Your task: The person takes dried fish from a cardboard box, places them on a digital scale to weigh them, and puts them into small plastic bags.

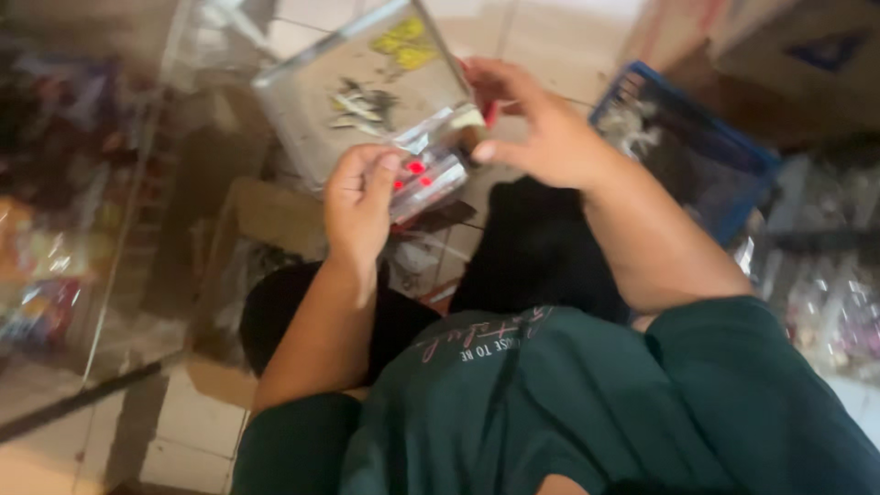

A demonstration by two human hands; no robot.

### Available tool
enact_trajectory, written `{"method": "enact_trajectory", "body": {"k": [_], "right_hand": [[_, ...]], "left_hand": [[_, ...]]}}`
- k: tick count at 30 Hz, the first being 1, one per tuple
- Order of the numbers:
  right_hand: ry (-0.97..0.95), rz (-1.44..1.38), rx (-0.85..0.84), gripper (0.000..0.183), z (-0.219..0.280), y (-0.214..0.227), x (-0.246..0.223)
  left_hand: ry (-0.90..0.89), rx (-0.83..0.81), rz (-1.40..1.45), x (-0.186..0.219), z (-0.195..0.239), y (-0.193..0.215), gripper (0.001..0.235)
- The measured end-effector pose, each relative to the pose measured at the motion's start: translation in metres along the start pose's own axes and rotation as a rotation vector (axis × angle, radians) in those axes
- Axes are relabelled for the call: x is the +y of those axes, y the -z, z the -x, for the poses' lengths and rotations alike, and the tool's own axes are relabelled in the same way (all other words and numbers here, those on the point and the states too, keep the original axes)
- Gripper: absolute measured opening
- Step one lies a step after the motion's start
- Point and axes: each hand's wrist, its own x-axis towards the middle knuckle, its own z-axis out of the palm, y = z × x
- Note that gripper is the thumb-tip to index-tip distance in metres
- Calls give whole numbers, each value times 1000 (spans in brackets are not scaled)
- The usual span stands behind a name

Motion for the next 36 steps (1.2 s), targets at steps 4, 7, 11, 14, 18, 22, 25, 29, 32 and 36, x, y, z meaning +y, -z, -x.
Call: {"method": "enact_trajectory", "body": {"k": [4, 7, 11, 14, 18, 22, 25, 29, 32, 36], "right_hand": [[-233, -295, -289, 17, -69, -63, -14], [-268, -177, -198, 26, -83, -102, -3], [-306, -254, -225, 29, -81, -134, 18], [-296, -270, -218, 24, -80, -140, 24], [-428, -372, -238, 11, -93, -134, 25], [-305, -319, -446, 5, -90, -132, 45], [-269, -547, -180, 2, -86, -133, 70], [-345, -786, 139, 3, -95, -129, 104], [-464, -761, 284, 7, -98, -123, 118], [-492, -641, 202, 17, -104, -116, 117]], "left_hand": [[-35, 25, -60, -1, 9, 41, 15], [-28, 142, -121, -11, 10, 70, 25], [-53, 106, -55, -30, 6, 94, 34], [3, 106, -84, -39, 3, 100, 34], [46, 137, -69, -35, -7, 102, 33], [212, 71, 251, -34, -12, 89, 31], [279, -196, 26, -40, -11, 72, 58], [241, -302, -78, -48, -8, 73, 19], [230, -184, -89, -52, -8, 92, 13], [136, 242, 146, -56, -15, 103, 10]]}}
